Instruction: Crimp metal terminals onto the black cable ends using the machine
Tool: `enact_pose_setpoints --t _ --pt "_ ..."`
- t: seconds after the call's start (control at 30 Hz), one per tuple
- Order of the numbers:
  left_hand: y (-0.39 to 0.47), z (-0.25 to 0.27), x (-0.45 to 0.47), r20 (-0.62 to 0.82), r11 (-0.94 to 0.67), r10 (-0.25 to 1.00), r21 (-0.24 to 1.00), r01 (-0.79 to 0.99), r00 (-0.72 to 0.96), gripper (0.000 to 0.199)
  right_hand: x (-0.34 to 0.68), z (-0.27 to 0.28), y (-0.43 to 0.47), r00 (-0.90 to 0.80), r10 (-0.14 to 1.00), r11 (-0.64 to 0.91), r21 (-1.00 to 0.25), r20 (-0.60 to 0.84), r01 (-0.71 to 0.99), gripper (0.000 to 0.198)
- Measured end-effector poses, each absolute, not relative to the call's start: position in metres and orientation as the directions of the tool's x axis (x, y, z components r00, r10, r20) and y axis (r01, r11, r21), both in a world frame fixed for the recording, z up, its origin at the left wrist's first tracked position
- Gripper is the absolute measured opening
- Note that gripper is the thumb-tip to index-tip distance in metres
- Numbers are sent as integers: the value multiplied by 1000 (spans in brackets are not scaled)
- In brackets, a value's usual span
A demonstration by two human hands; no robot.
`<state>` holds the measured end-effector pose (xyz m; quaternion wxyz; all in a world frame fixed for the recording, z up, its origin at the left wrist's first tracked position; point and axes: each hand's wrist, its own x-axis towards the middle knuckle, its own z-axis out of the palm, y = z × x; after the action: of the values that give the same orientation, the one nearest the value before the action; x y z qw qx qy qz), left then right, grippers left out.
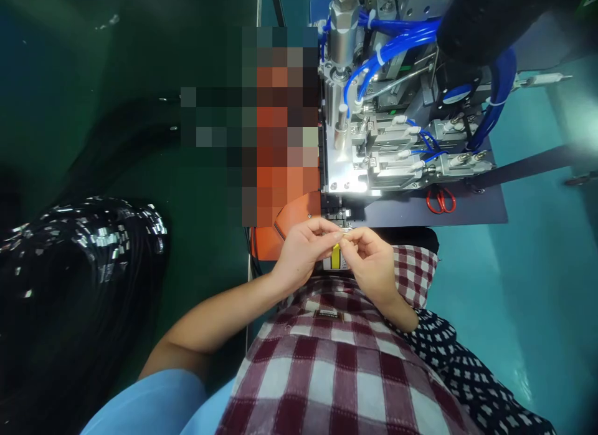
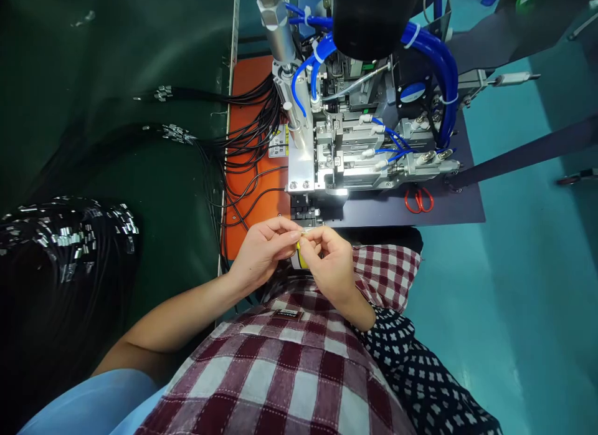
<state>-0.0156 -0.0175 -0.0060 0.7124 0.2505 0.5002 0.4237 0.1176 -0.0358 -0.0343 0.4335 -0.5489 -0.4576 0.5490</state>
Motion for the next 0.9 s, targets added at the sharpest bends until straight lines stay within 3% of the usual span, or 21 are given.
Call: enact_pose_setpoints --t 0.2,0.43,0.63,0.8,0.9 --pt "-15 -7 -17 -516 536 842 764 -358 160 28 132 -30 -35 -45 996 -66 -973 -78 219 8" --pt "-17 -8 -18 -506 544 839 772 -330 200 28 137 -26 -31 -21 1000 -1 -959 -7 285 5" --pt "-18 -11 -20 -470 506 858 842 -186 208 29 140 -24 -27 -113 991 112 -924 75 365 8" --pt "-21 -3 -20 -325 317 924 946 72 202 18 147 -14 -28 -185 979 158 -903 89 400 10" --pt "-21 -2 -21 -343 337 912 939 66 224 19 146 -15 -29 -196 980 114 -923 43 368 10"
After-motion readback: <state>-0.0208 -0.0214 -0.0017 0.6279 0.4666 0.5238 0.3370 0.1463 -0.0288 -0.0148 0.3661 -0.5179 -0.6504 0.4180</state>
